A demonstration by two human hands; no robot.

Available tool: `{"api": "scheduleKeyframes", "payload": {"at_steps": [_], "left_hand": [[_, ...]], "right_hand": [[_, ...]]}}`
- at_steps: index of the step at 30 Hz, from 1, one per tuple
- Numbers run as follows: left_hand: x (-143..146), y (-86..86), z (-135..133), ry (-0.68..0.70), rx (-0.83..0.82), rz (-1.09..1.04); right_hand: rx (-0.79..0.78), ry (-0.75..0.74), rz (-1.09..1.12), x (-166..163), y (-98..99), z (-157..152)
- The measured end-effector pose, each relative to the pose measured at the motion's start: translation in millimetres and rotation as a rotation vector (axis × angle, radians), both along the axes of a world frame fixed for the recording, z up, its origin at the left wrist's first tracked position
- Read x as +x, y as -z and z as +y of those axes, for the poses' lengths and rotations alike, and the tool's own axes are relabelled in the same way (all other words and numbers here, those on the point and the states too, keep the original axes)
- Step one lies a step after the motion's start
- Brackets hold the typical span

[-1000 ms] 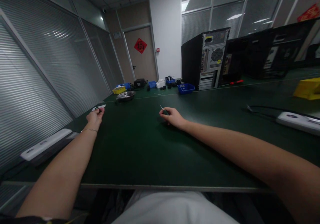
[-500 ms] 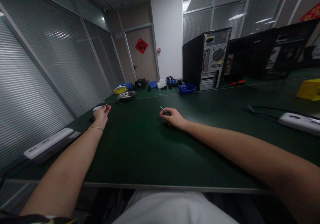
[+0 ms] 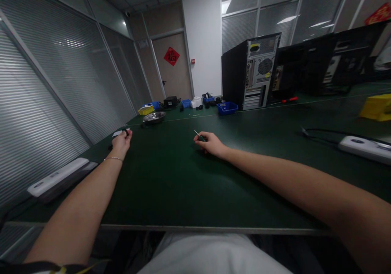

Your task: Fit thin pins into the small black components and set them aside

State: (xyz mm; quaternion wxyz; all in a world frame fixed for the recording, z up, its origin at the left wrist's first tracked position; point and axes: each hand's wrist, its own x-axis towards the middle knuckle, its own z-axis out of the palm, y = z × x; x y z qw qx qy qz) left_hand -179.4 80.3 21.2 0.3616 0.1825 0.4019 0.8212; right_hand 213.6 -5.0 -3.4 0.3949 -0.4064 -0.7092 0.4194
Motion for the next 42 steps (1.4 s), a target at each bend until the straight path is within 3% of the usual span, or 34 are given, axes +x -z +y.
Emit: {"api": "scheduleKeyframes", "payload": {"at_steps": [6, 10, 13, 17, 20, 28, 34, 42], "left_hand": [[-4, -4.4, 0, -0.014, -0.012, 0.021], [14, -4.2, 1, 0.133, -0.005, 0.073], [52, 2.6, -4, 0.347, -0.010, 0.181], [119, 16.1, -22, 0.845, -0.068, 0.491], [154, 22.9, -36, 1.045, -0.089, 0.572], [165, 25.4, -51, 1.155, -0.037, 0.671], [173, 25.0, -57, 1.157, -0.029, 0.787], [168, 27.2, -51, 1.193, -0.033, 0.729]], "right_hand": [[-0.003, 0.005, -0.005, 0, -4.0, -5], [-0.002, -0.009, -0.016, 0, -3.8, -5], [0.006, -0.032, -0.008, 2, 1.4, 2], [0.049, 0.042, 0.086, 6, 8.8, 13], [0.071, 0.076, 0.046, 9, 10.2, 18], [0.275, -0.066, -0.119, 10, 2.5, 6], [0.419, -0.083, -0.222, 9, 1.2, 5], [0.475, -0.059, -0.300, 9, 3.1, 5]]}}
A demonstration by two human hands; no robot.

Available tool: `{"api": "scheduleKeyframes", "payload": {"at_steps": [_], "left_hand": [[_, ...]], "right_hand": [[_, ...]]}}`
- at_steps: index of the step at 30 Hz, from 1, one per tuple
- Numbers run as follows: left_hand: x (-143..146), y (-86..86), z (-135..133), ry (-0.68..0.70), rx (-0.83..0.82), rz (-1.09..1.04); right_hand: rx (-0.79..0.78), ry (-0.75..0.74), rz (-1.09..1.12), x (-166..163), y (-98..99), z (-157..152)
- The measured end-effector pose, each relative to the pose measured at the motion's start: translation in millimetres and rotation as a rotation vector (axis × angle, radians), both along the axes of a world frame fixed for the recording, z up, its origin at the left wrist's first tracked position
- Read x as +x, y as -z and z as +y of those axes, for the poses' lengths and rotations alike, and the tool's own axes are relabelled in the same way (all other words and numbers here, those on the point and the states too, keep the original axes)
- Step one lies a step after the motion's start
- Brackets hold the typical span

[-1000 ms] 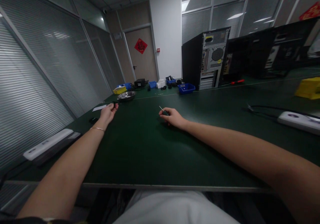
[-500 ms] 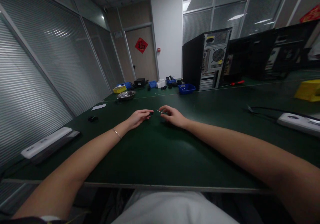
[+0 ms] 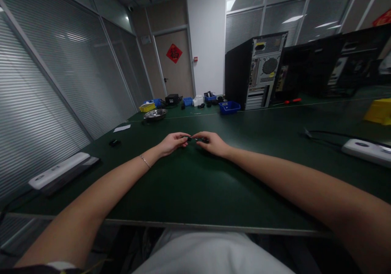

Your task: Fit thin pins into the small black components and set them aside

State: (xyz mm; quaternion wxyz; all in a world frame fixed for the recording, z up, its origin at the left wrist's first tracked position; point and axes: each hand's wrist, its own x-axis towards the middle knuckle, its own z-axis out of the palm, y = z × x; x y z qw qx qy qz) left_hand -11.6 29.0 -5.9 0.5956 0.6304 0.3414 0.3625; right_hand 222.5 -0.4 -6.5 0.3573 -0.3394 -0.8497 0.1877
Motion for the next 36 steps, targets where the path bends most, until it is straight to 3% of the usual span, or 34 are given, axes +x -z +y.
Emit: {"api": "scheduleKeyframes", "payload": {"at_steps": [11, 27, 36], "left_hand": [[1.6, -0.1, -1.2, -0.032, -0.025, 0.010], [-7.2, 3.1, 4.4, 0.033, -0.095, -0.032], [-2.5, -0.9, -1.8, -0.009, -0.093, -0.048]], "right_hand": [[0.077, 0.065, -0.095, -0.1, 1.3, -0.3], [0.055, -0.058, -0.068, 1.2, -1.7, -3.7], [0.039, -0.055, -0.060, 0.4, -2.8, -4.2]]}}
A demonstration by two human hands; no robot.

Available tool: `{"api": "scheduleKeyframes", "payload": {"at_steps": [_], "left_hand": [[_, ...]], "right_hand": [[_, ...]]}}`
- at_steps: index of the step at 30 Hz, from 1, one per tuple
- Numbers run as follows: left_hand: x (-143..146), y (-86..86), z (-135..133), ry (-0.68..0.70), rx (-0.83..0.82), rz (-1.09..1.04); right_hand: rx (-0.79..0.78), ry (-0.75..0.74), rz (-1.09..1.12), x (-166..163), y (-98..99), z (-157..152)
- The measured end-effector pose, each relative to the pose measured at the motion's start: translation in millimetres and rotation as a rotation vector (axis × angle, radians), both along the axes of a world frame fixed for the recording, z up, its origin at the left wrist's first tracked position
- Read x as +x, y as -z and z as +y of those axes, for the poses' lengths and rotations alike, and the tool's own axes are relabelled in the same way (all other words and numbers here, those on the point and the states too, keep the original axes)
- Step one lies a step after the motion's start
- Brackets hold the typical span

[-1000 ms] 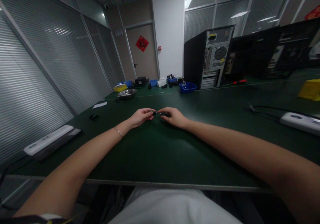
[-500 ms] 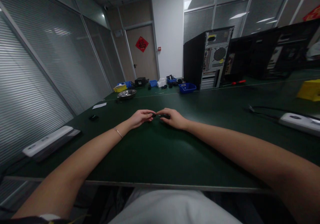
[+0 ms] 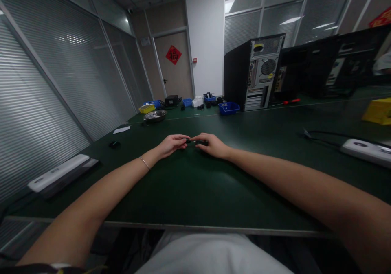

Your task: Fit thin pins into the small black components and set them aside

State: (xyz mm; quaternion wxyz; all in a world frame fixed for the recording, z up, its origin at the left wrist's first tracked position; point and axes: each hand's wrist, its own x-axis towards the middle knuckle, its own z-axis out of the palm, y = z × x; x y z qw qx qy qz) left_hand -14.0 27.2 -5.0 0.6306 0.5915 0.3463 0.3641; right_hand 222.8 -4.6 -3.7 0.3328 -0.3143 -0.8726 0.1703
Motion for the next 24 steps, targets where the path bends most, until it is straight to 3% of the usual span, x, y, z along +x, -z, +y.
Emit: {"api": "scheduleKeyframes", "payload": {"at_steps": [6, 17, 24], "left_hand": [[1.9, 3.9, 2.4, -0.021, 0.021, 0.010], [1.9, -1.5, -1.8, 0.024, 0.000, -0.016], [5.9, 0.5, -0.1, -0.129, -0.067, -0.178]], "right_hand": [[0.036, 0.037, -0.034, -0.7, 2.6, 1.5], [0.025, -0.046, 0.035, -1.5, -1.3, -2.0], [0.003, 0.001, 0.027, -1.7, -3.0, -3.6]]}}
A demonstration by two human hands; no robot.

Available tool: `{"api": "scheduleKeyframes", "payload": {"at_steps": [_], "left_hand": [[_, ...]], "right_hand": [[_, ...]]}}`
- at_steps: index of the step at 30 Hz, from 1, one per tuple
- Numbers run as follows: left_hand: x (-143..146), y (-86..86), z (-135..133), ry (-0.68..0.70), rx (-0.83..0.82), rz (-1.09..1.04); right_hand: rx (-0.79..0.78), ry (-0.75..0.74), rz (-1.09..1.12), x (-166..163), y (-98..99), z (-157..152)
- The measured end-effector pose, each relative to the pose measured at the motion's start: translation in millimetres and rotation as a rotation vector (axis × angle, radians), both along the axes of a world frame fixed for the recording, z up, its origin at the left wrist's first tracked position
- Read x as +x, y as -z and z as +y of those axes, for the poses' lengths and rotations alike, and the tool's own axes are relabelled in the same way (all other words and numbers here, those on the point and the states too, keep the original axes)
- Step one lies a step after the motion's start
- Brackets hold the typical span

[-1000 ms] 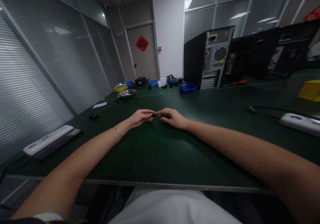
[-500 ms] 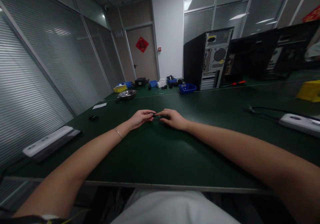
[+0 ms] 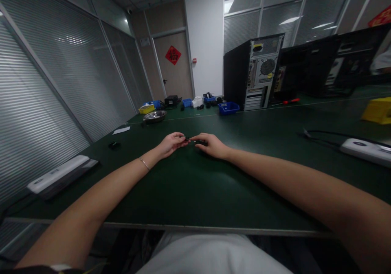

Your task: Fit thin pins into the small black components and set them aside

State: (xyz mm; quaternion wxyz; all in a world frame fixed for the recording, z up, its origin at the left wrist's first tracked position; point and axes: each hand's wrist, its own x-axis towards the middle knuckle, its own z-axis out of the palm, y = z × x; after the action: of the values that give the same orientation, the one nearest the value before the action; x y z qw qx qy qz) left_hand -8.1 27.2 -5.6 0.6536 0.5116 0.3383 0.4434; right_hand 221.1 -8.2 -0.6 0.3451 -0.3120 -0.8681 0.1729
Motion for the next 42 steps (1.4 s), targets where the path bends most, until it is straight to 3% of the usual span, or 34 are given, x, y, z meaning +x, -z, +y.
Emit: {"api": "scheduleKeyframes", "payload": {"at_steps": [6, 11, 20, 30, 42], "left_hand": [[-6, 5.7, 9, -0.070, 0.035, -0.025], [-6, 1.7, 6, -0.043, 0.062, -0.001], [-5, -0.8, 1, -0.079, -0.007, -0.095], [-7, 1.7, 4, 0.021, 0.106, 0.074], [-2, 0.8, -1, 0.026, 0.188, 0.184]], "right_hand": [[0.010, 0.010, -0.006, 0, 1.8, 2], [-0.004, 0.028, -0.006, -1, 2.0, 2], [0.018, 0.021, -0.012, -1, 2.6, 2], [0.037, 0.005, 0.002, -1, 2.7, 2], [0.051, 0.075, 0.004, 0, 6.0, 6]]}}
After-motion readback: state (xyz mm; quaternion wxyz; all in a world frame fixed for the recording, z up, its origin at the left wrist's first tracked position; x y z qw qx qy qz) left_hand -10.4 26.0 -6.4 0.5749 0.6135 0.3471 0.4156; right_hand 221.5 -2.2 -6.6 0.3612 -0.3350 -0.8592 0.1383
